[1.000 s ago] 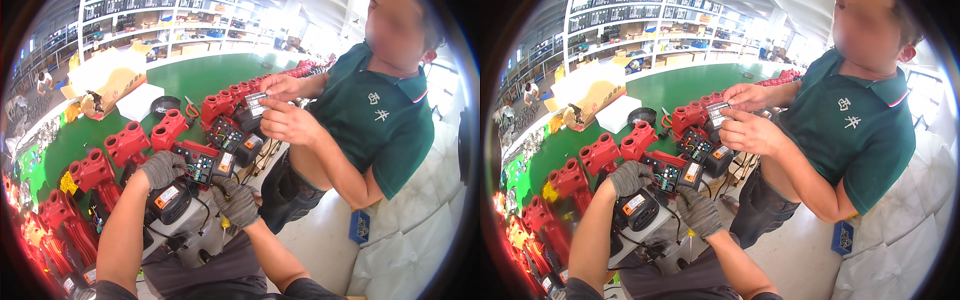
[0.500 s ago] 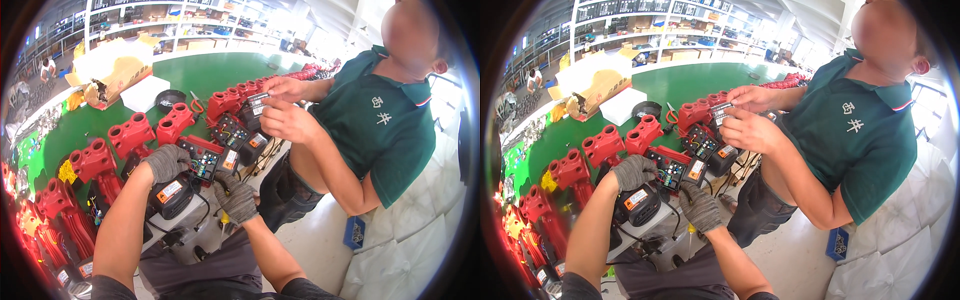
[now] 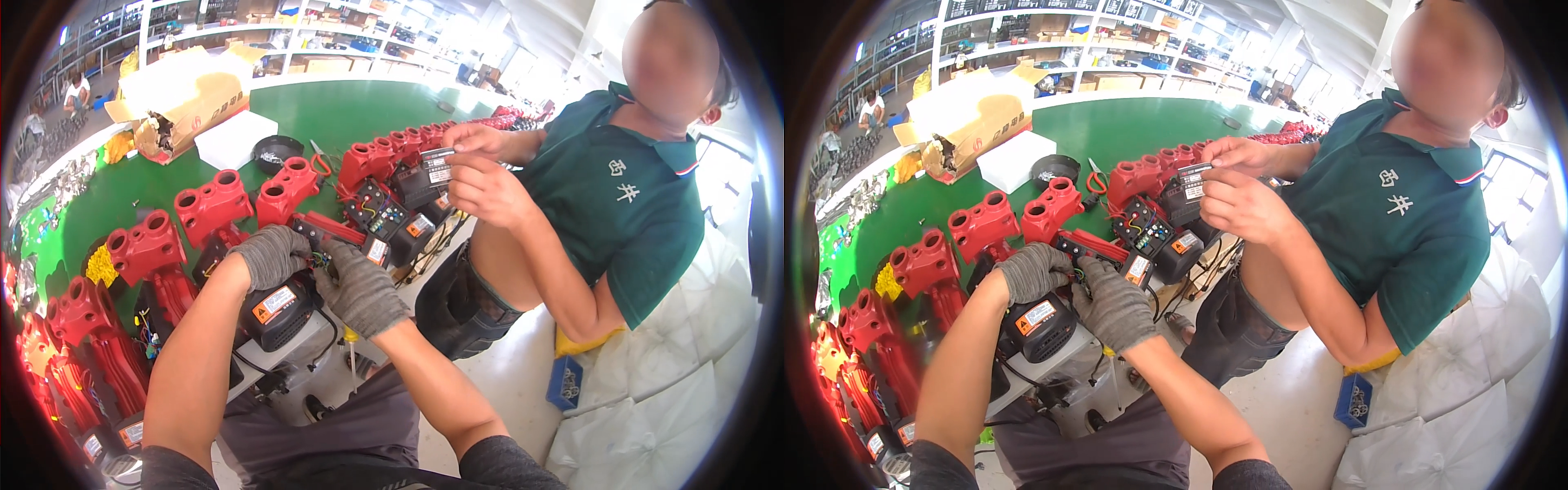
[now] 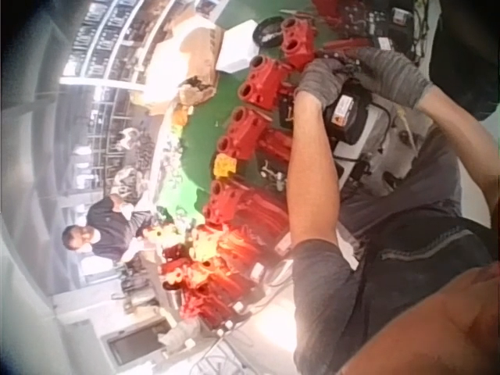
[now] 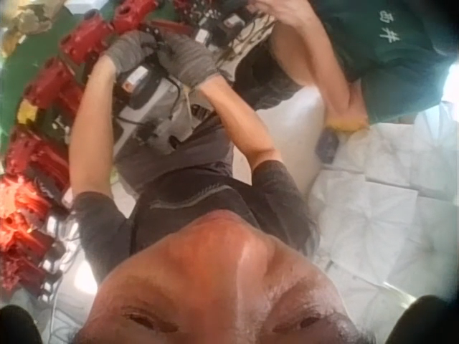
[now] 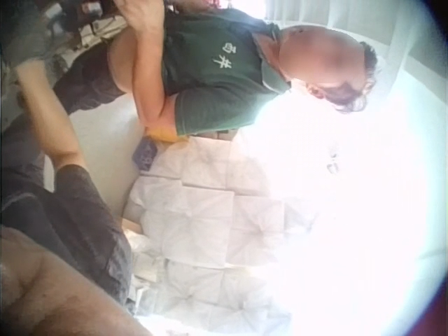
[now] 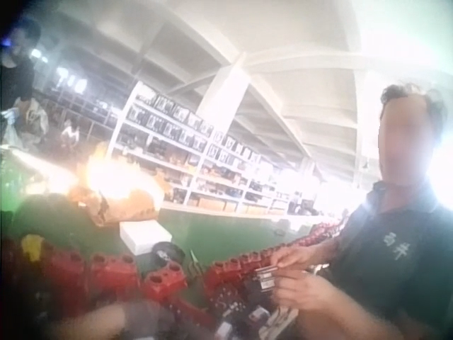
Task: The person works on the wiring and components of industrial pump motors using a screwdriver and wire cutters, while collaborating with another person at an assembly station.
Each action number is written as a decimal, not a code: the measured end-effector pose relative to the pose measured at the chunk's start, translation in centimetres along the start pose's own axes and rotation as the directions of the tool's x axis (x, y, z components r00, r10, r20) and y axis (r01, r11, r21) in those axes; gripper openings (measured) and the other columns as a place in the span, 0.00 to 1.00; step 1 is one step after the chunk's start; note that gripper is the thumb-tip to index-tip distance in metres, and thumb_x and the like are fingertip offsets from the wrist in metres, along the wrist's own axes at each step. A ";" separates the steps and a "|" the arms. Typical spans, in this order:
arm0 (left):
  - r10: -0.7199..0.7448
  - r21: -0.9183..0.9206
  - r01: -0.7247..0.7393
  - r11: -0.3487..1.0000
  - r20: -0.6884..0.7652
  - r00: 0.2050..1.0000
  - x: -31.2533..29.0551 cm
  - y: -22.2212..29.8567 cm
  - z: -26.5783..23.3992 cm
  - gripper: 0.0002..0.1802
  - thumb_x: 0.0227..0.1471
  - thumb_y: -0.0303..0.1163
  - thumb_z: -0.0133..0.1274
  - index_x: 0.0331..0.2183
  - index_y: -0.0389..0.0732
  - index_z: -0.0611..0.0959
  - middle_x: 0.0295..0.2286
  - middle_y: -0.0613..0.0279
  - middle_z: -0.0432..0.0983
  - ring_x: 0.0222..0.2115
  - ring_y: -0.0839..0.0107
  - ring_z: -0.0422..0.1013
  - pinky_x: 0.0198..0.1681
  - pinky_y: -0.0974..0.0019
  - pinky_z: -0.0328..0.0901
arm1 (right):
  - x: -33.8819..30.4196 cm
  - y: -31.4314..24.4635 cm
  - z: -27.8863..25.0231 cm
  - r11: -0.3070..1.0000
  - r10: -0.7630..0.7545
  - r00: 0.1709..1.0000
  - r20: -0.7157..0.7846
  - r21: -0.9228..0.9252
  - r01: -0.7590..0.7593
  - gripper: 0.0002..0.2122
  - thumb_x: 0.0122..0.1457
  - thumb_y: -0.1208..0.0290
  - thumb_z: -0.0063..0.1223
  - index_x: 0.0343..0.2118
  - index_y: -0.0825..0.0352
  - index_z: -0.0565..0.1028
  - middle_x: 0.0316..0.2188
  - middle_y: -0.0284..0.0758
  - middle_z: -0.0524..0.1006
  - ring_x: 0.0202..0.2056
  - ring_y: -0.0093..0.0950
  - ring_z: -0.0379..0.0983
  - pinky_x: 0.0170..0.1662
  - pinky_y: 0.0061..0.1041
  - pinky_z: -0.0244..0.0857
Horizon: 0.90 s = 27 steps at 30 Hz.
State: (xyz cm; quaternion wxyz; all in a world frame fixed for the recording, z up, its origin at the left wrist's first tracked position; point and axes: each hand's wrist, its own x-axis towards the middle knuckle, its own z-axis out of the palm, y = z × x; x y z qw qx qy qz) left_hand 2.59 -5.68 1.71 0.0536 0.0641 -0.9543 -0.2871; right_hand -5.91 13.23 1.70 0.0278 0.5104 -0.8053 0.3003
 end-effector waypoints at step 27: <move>-0.017 -0.012 0.017 1.000 0.013 1.000 0.2 -0.4 0.1 0.16 0.51 0.31 0.56 0.44 0.44 0.86 0.38 0.47 0.81 0.41 0.50 0.77 0.50 0.55 0.70 | 2.9 -1.2 1.0 0.958 -0.002 0.982 0.191 -0.282 0.057 0.11 0.58 0.67 0.52 0.40 0.69 0.75 0.31 0.47 0.81 0.37 0.45 0.79 0.41 0.43 0.73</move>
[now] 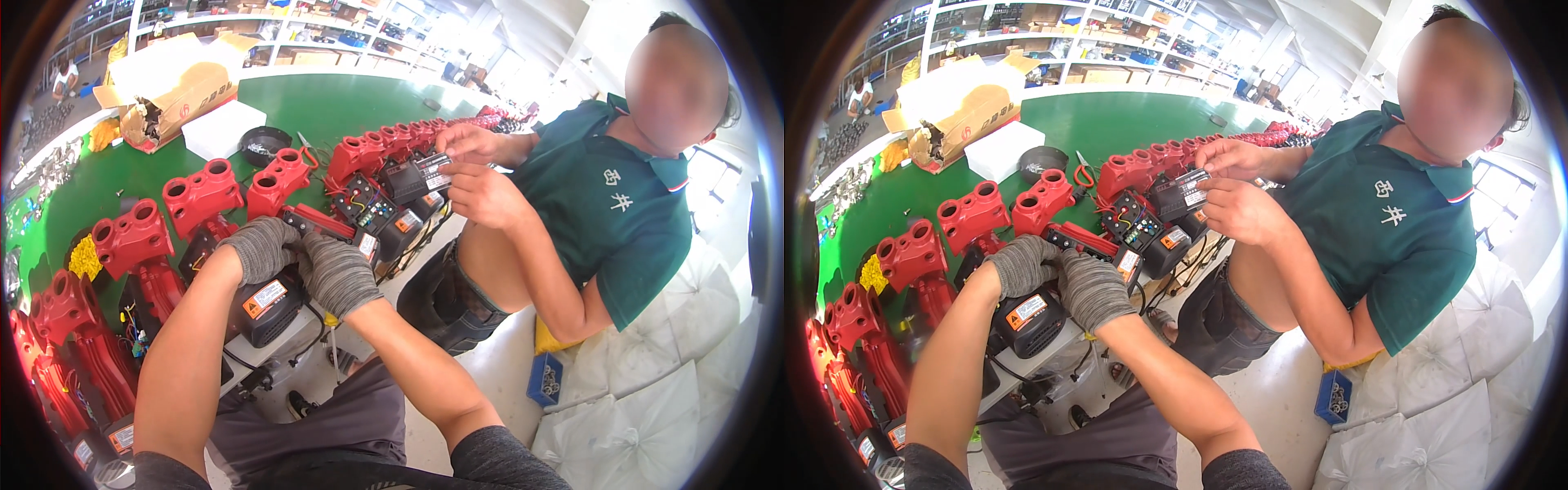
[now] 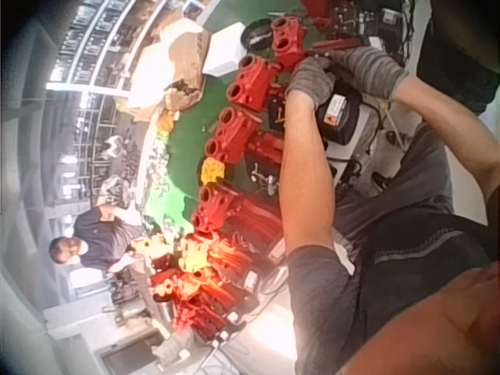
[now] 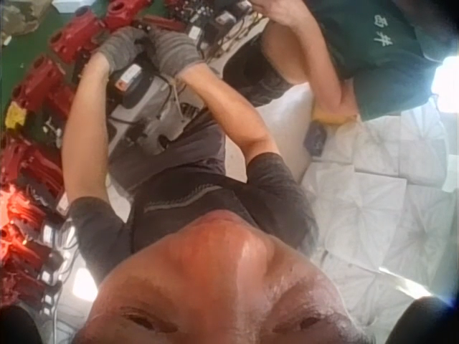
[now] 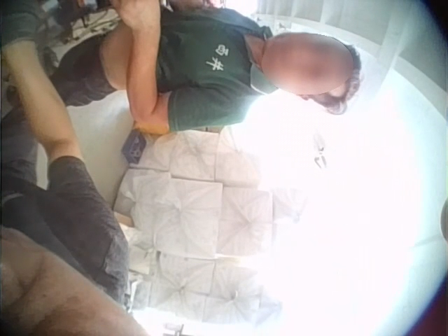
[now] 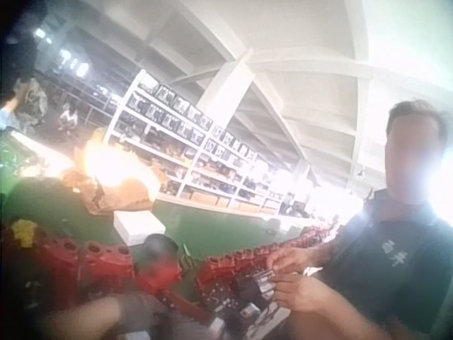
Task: The person works on the wiring and components of industrial pump motors using a screwdriver and wire cutters, while collaborating with another person at an assembly station.
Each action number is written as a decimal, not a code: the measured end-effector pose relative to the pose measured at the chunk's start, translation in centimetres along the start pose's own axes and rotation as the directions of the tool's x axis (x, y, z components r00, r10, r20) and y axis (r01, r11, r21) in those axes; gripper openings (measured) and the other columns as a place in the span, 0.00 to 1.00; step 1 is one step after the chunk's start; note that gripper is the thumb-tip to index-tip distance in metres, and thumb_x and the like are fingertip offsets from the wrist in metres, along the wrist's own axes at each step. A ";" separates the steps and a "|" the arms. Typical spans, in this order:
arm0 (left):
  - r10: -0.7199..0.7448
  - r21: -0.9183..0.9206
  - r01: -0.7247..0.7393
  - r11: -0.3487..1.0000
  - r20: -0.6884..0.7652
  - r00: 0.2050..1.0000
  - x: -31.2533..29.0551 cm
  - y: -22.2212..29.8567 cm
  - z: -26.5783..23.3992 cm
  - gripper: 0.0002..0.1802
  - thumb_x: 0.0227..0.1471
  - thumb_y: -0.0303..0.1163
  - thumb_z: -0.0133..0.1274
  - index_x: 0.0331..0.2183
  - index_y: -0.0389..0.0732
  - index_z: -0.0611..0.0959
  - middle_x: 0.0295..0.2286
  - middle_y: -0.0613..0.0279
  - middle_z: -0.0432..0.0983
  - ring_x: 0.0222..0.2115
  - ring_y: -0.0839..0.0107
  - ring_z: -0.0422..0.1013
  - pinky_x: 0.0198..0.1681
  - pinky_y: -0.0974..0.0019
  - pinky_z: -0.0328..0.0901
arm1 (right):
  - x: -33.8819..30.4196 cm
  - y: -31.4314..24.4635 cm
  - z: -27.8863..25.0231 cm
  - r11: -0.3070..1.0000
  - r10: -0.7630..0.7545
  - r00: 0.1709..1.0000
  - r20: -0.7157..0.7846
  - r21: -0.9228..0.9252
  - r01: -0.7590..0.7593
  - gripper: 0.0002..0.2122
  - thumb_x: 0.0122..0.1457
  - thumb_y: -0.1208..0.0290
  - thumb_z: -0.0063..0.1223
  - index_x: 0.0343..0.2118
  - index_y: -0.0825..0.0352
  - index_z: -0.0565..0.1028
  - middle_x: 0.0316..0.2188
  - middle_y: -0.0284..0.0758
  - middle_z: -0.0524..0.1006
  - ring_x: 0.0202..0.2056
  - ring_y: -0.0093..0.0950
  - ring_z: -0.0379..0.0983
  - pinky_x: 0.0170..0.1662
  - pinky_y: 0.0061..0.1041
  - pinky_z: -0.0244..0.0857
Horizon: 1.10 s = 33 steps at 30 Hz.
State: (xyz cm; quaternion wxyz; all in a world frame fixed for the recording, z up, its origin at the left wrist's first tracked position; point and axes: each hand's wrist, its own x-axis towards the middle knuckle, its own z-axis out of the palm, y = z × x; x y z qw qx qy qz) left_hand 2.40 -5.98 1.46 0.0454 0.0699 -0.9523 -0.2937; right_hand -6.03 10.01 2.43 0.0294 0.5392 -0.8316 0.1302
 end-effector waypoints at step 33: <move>0.050 0.003 -0.050 0.999 -0.021 0.999 0.7 -1.0 0.9 0.16 0.50 0.30 0.56 0.43 0.40 0.85 0.39 0.45 0.81 0.42 0.49 0.77 0.49 0.53 0.70 | -0.4 0.6 1.3 0.981 -0.124 0.990 -0.060 -0.159 0.113 0.13 0.58 0.67 0.52 0.44 0.68 0.74 0.32 0.47 0.79 0.34 0.46 0.79 0.36 0.42 0.72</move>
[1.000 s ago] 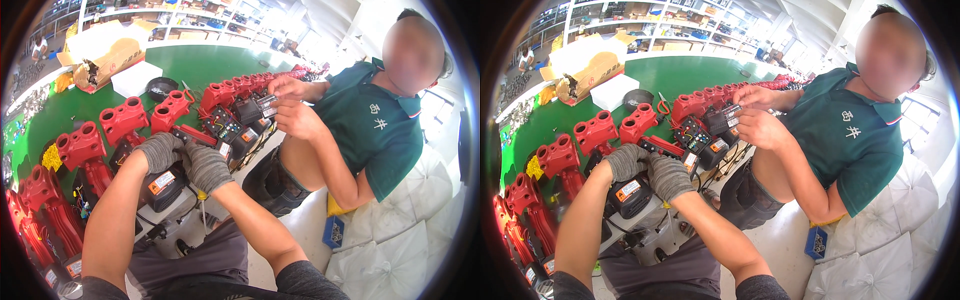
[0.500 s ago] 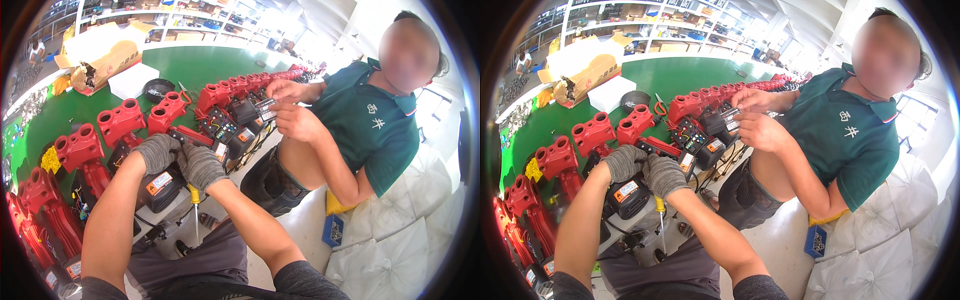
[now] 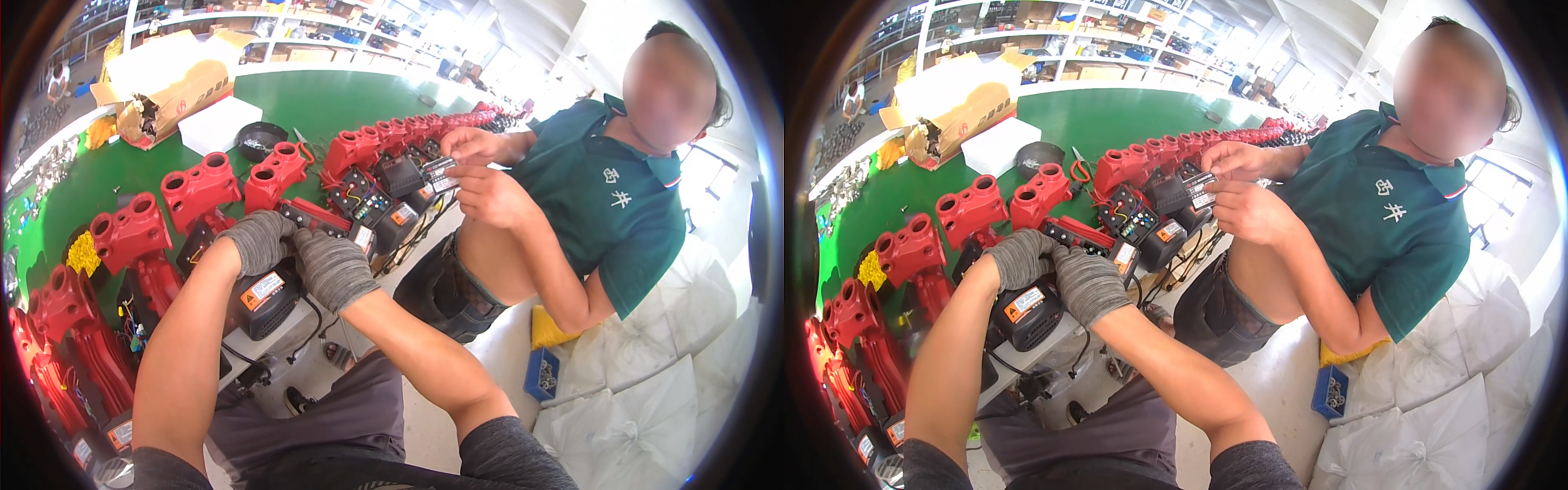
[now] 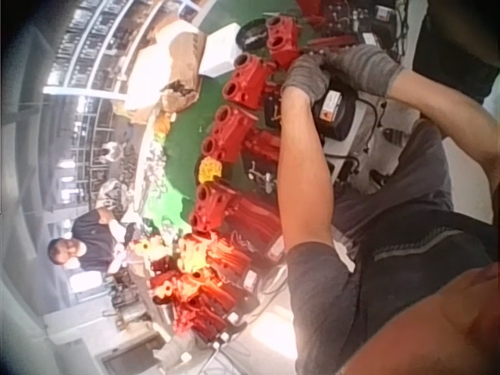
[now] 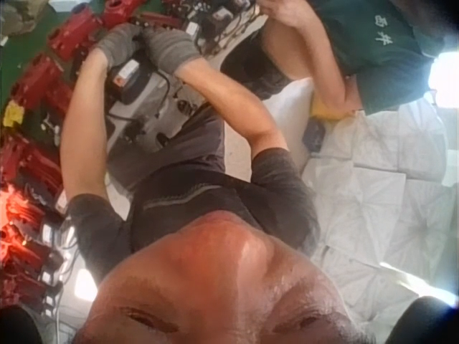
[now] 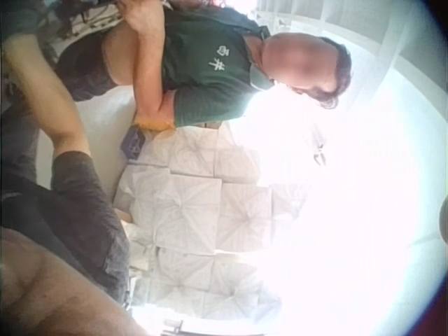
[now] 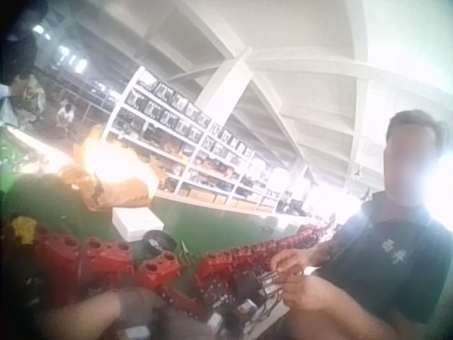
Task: The person works on the wiring and components of industrial pump motors using a screwdriver and wire cutters, while collaborating with another person at an assembly station.
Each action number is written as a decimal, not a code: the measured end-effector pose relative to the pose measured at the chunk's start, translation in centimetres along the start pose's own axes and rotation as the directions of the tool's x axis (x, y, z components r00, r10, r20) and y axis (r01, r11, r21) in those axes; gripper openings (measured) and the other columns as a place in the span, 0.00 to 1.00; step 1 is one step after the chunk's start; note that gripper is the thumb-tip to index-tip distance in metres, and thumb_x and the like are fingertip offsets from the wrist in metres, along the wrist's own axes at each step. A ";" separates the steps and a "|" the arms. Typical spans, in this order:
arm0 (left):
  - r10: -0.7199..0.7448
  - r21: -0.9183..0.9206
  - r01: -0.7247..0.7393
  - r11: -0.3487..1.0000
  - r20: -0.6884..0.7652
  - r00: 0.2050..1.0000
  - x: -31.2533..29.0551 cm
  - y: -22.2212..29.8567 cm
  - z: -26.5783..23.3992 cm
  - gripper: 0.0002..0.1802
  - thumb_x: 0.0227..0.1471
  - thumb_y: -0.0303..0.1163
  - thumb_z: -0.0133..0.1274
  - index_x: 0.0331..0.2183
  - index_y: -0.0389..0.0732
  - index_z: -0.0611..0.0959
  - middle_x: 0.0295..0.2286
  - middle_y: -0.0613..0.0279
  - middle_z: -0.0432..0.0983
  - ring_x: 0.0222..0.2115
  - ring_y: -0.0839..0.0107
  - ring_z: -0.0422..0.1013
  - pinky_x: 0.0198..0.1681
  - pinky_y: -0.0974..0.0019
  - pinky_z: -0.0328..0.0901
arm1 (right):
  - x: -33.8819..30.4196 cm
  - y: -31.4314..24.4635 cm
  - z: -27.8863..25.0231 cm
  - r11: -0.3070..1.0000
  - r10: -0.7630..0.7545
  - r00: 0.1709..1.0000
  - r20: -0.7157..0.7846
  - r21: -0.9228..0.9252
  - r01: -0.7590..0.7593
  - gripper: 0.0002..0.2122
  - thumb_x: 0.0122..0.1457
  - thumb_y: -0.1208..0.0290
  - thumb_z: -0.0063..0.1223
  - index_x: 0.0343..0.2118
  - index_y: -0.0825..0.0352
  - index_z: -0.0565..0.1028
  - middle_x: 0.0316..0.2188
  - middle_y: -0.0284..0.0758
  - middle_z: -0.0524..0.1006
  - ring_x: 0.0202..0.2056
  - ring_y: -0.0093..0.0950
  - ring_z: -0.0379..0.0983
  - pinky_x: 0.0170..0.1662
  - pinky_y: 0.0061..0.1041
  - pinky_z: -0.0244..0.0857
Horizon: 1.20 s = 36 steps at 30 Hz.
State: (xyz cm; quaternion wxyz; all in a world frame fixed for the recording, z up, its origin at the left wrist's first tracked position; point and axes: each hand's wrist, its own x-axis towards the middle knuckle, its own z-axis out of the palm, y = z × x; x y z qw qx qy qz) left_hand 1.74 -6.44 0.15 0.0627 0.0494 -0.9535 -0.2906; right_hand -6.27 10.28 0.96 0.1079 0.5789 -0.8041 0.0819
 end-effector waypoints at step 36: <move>0.022 0.088 -0.021 0.996 -0.003 1.000 0.3 0.1 -0.1 0.10 0.51 0.32 0.58 0.37 0.40 0.86 0.34 0.47 0.81 0.37 0.49 0.77 0.43 0.55 0.71 | 1.0 0.6 -1.2 0.970 -0.176 0.983 0.059 -0.160 0.183 0.15 0.61 0.72 0.45 0.50 0.64 0.74 0.32 0.44 0.81 0.33 0.42 0.81 0.32 0.40 0.75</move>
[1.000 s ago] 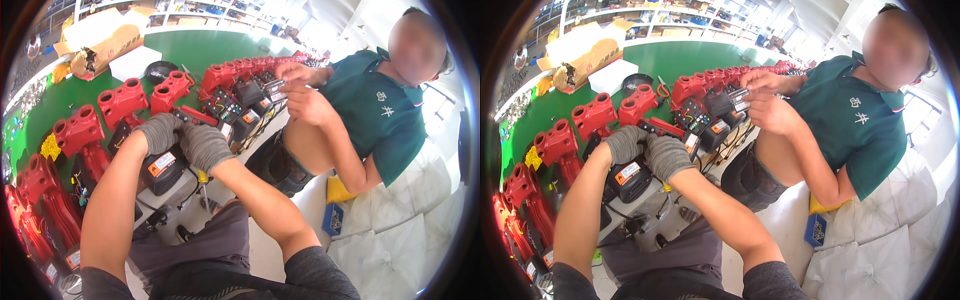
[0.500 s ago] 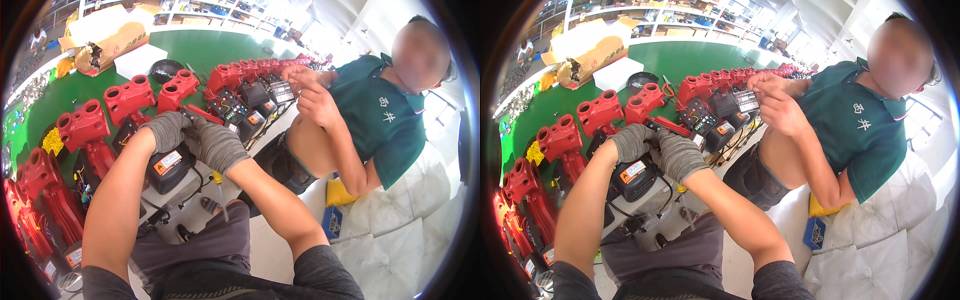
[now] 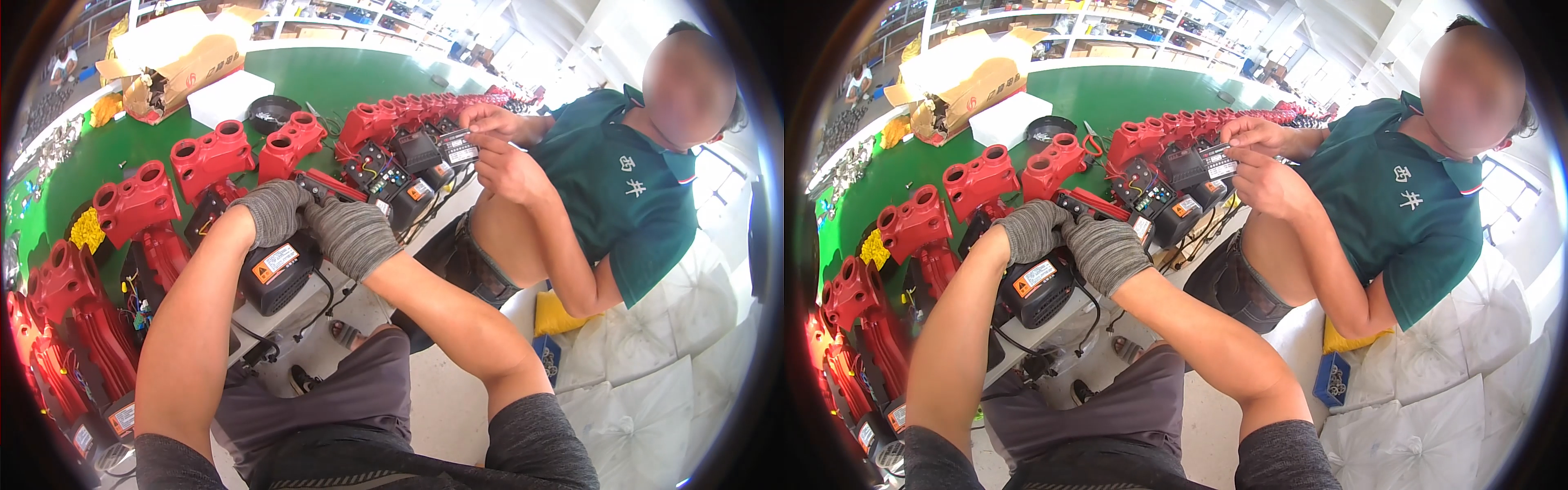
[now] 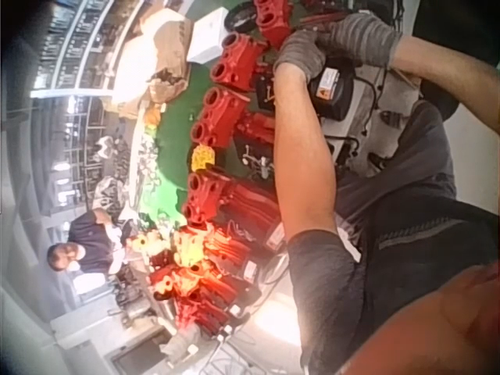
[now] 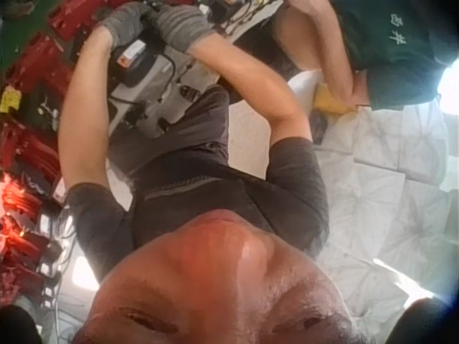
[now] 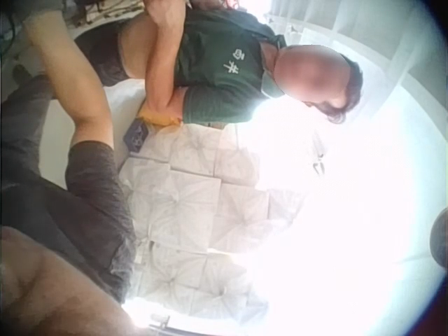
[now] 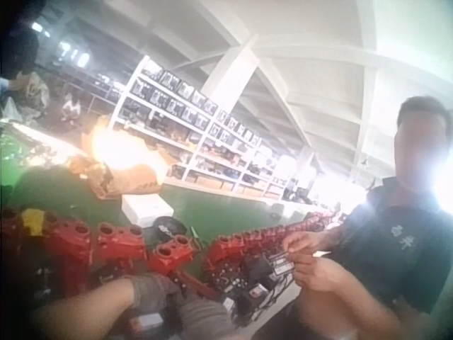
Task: The person works on the wiring and components of industrial pump motors using a screwdriver and wire cutters, while collaborating with another person at an assembly station.
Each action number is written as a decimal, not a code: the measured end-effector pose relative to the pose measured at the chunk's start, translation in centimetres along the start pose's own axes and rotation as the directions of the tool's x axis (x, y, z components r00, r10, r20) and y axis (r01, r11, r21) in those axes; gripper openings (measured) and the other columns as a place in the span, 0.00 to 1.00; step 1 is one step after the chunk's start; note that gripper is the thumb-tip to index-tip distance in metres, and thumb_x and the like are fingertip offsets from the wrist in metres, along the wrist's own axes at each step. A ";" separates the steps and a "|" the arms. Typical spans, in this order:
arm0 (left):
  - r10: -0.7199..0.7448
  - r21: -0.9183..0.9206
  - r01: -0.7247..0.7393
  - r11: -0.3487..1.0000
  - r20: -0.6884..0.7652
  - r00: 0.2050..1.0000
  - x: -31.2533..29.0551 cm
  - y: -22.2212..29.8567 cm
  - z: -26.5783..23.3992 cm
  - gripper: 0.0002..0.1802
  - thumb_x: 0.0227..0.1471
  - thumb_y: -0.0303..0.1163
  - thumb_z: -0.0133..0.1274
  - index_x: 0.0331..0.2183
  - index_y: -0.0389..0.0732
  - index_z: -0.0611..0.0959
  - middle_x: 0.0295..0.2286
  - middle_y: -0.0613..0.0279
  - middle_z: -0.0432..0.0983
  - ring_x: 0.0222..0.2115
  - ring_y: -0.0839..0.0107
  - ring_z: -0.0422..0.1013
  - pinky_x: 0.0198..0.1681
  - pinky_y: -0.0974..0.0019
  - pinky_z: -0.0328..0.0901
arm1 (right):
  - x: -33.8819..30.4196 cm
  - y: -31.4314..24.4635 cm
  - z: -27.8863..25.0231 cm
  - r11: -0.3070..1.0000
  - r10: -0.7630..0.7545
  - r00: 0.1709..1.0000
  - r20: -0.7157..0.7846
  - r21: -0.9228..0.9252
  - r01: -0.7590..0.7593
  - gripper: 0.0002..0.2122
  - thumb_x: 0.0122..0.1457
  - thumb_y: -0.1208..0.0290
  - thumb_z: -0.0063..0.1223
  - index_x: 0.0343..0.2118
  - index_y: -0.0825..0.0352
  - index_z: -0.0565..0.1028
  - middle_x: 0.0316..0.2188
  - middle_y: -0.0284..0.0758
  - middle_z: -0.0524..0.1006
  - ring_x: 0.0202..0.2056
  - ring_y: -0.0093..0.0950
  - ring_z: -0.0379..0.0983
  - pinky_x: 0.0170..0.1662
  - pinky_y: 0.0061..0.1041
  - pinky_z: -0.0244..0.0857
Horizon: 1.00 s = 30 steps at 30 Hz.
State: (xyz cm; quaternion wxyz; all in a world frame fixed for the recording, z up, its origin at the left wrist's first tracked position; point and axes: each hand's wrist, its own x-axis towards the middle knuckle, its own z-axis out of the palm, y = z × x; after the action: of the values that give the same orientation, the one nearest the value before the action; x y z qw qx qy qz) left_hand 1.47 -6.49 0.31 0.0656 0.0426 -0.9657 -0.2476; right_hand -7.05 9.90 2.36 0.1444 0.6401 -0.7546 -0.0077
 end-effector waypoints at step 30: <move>-0.061 0.029 0.061 0.998 -0.017 0.998 -0.2 1.0 0.2 0.21 0.46 0.31 0.60 0.45 0.43 0.84 0.39 0.47 0.81 0.42 0.49 0.77 0.48 0.56 0.70 | 0.8 0.6 0.2 0.881 0.259 0.954 0.152 0.367 -0.298 0.14 0.60 0.63 0.49 0.40 0.65 0.81 0.30 0.48 0.80 0.36 0.48 0.78 0.42 0.45 0.71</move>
State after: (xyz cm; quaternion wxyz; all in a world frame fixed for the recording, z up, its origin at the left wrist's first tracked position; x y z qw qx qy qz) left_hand 1.61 -5.52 0.60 0.0650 0.0749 -0.9670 -0.2347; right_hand -7.82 9.17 2.44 -0.0222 0.5396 -0.8314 0.1303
